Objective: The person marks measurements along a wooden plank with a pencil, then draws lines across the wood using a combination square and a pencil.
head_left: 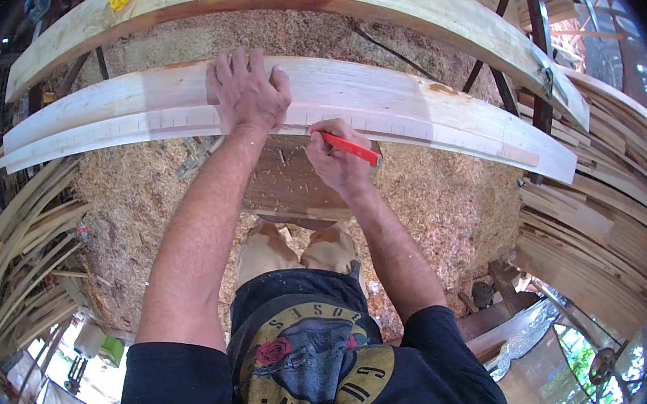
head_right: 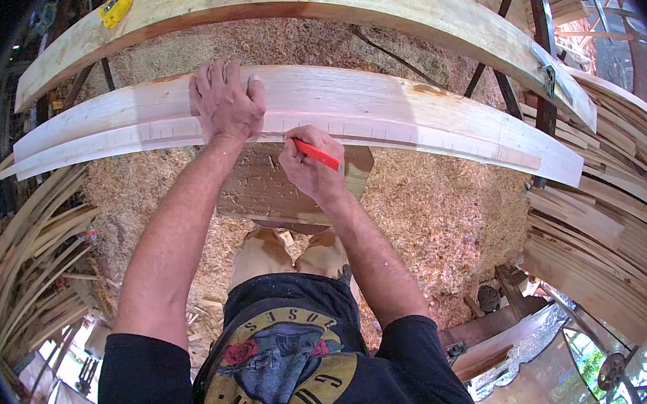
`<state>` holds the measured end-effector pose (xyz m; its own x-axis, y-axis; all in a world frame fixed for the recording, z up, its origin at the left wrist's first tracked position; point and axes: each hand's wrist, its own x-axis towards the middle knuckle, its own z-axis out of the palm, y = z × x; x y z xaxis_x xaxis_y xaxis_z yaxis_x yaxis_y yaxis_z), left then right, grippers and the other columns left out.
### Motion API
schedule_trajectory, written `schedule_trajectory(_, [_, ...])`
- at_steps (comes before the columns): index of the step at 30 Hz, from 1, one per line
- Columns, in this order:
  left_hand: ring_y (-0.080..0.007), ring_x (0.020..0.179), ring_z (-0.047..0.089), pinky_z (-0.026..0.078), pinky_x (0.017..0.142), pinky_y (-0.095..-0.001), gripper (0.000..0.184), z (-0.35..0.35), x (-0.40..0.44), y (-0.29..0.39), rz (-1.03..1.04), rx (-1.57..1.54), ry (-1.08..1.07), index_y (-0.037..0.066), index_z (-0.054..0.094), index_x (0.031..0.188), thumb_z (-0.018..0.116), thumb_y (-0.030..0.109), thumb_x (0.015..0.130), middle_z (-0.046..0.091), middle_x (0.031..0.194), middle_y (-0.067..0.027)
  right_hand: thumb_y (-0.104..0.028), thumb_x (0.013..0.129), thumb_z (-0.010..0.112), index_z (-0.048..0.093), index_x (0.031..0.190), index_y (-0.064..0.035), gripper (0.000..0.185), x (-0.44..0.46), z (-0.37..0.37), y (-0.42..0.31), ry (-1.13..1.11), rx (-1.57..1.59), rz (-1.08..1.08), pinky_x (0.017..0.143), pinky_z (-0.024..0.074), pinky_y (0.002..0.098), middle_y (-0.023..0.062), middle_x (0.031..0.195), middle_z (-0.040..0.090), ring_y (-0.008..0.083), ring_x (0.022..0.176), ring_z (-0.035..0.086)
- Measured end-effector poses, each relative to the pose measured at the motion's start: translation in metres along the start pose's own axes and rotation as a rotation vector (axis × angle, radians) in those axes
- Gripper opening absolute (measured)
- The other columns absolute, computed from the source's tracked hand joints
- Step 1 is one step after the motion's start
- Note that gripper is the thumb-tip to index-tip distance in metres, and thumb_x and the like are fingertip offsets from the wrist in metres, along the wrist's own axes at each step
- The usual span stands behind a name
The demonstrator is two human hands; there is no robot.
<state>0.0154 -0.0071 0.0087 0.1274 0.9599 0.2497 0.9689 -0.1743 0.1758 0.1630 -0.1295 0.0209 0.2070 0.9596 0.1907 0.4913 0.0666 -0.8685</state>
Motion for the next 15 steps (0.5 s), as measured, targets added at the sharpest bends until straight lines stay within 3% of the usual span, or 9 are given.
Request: schedule_trajectory(15, [-0.0345, 0.135, 0.045, 0.029, 0.116, -0.0598, 0.05, 0.001, -0.0007, -0.0003, 0.0, -0.013, 0.013, 0.007, 0.065, 0.128, 0.063, 0.039, 0.09, 0.059, 0.136, -0.012, -0.003, 0.082, 0.073, 0.069, 0.089, -0.006, 0.008, -0.0003, 0.0003, -0.0023, -0.009, -0.03, 0.038, 0.062, 0.0563, 0.0379, 0.0121, 0.078, 0.069, 0.0284, 0.068, 0.07])
